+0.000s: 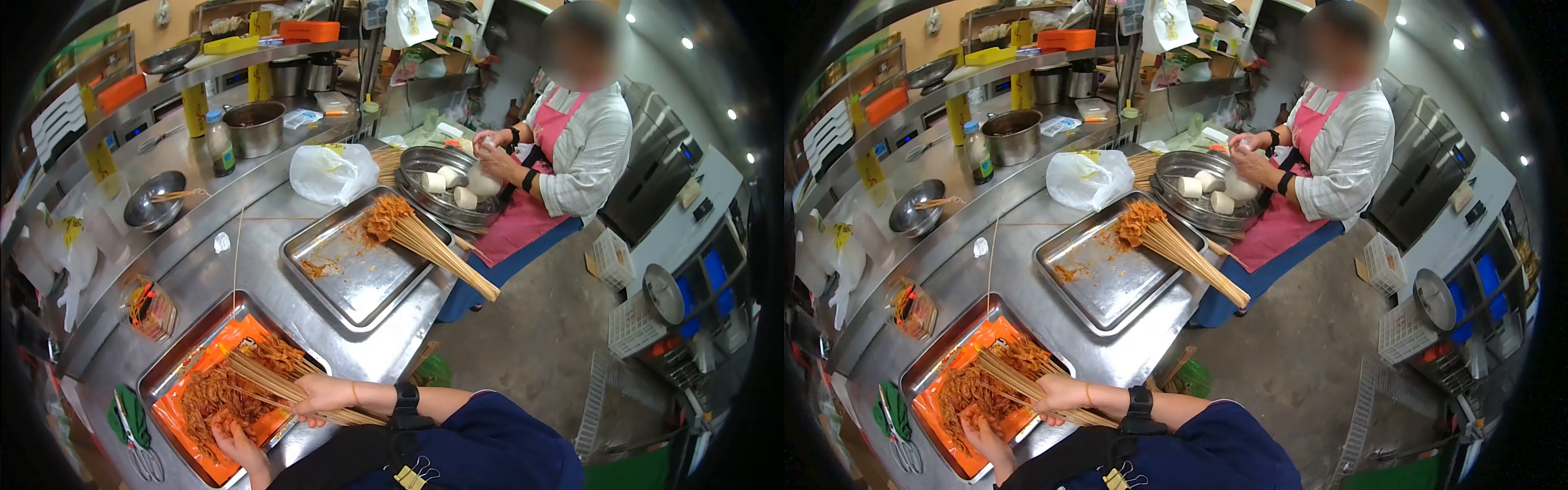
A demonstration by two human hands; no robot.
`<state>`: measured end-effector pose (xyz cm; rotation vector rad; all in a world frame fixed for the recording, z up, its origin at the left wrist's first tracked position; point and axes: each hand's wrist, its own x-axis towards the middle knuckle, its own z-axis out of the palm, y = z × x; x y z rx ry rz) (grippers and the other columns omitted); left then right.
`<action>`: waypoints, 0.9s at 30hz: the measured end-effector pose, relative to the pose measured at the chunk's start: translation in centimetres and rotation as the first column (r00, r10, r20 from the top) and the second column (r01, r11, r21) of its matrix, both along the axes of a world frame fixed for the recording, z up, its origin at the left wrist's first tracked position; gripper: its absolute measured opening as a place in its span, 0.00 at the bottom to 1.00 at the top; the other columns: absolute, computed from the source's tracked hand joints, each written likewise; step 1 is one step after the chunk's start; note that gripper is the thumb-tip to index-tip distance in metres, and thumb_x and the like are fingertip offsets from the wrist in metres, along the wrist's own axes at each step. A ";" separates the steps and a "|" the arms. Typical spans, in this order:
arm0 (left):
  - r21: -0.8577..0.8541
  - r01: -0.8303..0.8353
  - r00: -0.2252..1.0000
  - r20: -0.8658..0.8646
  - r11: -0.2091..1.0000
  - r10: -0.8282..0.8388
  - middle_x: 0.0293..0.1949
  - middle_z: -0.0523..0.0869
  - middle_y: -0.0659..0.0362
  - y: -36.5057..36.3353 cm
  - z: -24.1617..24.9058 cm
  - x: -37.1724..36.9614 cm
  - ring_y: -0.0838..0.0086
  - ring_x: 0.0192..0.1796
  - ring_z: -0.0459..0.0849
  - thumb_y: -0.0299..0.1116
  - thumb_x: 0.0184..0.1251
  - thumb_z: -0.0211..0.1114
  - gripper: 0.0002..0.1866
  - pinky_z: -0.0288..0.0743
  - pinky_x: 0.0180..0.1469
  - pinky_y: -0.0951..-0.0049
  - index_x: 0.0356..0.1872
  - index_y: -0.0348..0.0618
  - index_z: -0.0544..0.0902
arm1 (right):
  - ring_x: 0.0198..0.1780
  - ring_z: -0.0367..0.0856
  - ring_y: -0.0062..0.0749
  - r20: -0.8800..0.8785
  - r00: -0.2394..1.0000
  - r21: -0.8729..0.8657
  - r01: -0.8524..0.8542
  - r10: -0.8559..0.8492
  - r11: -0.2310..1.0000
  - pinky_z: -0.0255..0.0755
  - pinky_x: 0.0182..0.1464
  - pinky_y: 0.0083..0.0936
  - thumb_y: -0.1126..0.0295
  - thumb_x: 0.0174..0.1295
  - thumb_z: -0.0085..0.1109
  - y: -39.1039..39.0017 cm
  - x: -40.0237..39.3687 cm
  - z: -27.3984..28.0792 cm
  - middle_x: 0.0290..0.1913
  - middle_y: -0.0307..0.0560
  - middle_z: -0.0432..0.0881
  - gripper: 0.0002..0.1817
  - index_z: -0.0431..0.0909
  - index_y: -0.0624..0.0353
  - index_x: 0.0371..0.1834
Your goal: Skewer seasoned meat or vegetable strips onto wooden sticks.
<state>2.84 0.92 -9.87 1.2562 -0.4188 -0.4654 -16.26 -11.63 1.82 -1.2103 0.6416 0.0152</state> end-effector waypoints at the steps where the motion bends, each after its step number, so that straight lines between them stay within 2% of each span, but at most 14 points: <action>1: -0.005 -0.008 1.000 0.002 1.000 0.008 0.26 0.76 0.65 -0.1 0.1 -0.1 0.88 0.17 0.66 0.23 0.64 0.50 0.13 0.56 0.14 0.88 0.50 0.41 0.69 | 0.24 0.79 0.24 -0.001 1.000 0.003 0.004 -0.004 1.000 0.76 0.23 0.20 0.72 0.58 0.53 0.0 0.0 0.1 0.27 0.45 0.76 0.08 0.68 0.64 0.37; 4: -0.031 -0.044 0.999 0.016 0.999 0.044 0.26 0.75 0.65 -0.6 1.7 -1.0 0.88 0.18 0.67 0.23 0.64 0.50 0.12 0.56 0.14 0.88 0.48 0.41 0.69 | 0.24 0.79 0.24 -0.002 1.000 0.002 -0.003 0.003 1.000 0.76 0.23 0.20 0.72 0.58 0.53 0.0 0.0 0.1 0.27 0.45 0.76 0.08 0.68 0.64 0.36; 7: -0.001 0.028 0.999 0.017 1.000 -0.028 0.28 0.75 0.65 -0.1 2.1 -0.9 0.87 0.21 0.68 0.23 0.64 0.50 0.11 0.58 0.17 0.88 0.47 0.40 0.70 | 0.24 0.79 0.24 0.009 1.000 0.006 0.003 -0.003 1.000 0.76 0.23 0.20 0.72 0.58 0.52 0.0 0.0 0.1 0.27 0.45 0.76 0.08 0.68 0.65 0.36; 10: 0.022 0.056 0.997 -0.057 0.998 -0.055 0.36 0.75 0.61 0.3 2.3 -0.7 0.84 0.29 0.70 0.20 0.63 0.49 0.11 0.65 0.30 0.86 0.46 0.36 0.70 | 0.24 0.79 0.24 0.013 1.000 0.007 -0.002 0.002 1.000 0.76 0.23 0.20 0.72 0.58 0.52 0.0 0.0 -0.1 0.27 0.45 0.76 0.08 0.69 0.65 0.37; 13: 0.017 0.067 0.998 -0.016 0.998 -0.067 0.32 0.76 0.64 0.0 4.2 -1.7 0.86 0.26 0.70 0.22 0.64 0.49 0.11 0.61 0.21 0.88 0.47 0.39 0.70 | 0.24 0.79 0.24 0.003 1.000 -0.001 0.004 -0.004 1.000 0.76 0.23 0.20 0.72 0.59 0.52 0.0 0.0 0.1 0.26 0.45 0.77 0.09 0.69 0.66 0.37; 16: 0.036 0.077 0.997 -0.031 0.996 -0.076 0.33 0.76 0.63 -0.1 6.2 -2.5 0.86 0.26 0.70 0.22 0.64 0.48 0.11 0.61 0.22 0.88 0.47 0.38 0.70 | 0.23 0.79 0.24 0.002 1.000 -0.002 0.000 0.000 1.000 0.76 0.23 0.20 0.72 0.59 0.52 0.0 0.0 0.1 0.26 0.45 0.77 0.09 0.69 0.66 0.38; 22: 0.051 0.110 0.993 -0.060 0.993 -0.106 0.33 0.76 0.63 0.2 6.5 -2.4 0.85 0.27 0.70 0.22 0.63 0.49 0.11 0.62 0.24 0.88 0.46 0.38 0.71 | 0.23 0.79 0.24 0.020 1.000 0.021 0.005 -0.006 1.000 0.76 0.24 0.20 0.71 0.59 0.52 0.0 -0.1 -0.1 0.26 0.45 0.77 0.09 0.69 0.66 0.38; 25: 0.004 0.078 0.997 0.003 0.997 -0.078 0.33 0.75 0.64 -0.1 5.6 -2.3 0.86 0.27 0.70 0.22 0.63 0.49 0.11 0.61 0.22 0.88 0.46 0.39 0.71 | 0.23 0.78 0.24 0.020 1.000 0.023 0.011 -0.012 1.000 0.76 0.24 0.20 0.71 0.59 0.52 0.0 -0.1 -0.3 0.26 0.45 0.77 0.09 0.69 0.65 0.38; 27: 0.023 0.093 0.996 -0.021 0.995 -0.092 0.33 0.75 0.64 0.0 5.5 -2.2 0.86 0.27 0.70 0.22 0.63 0.49 0.11 0.60 0.21 0.88 0.46 0.39 0.71 | 0.23 0.78 0.24 0.017 1.000 0.019 0.003 -0.003 1.000 0.76 0.24 0.20 0.71 0.59 0.52 -0.1 -0.1 -0.3 0.26 0.45 0.77 0.09 0.69 0.65 0.38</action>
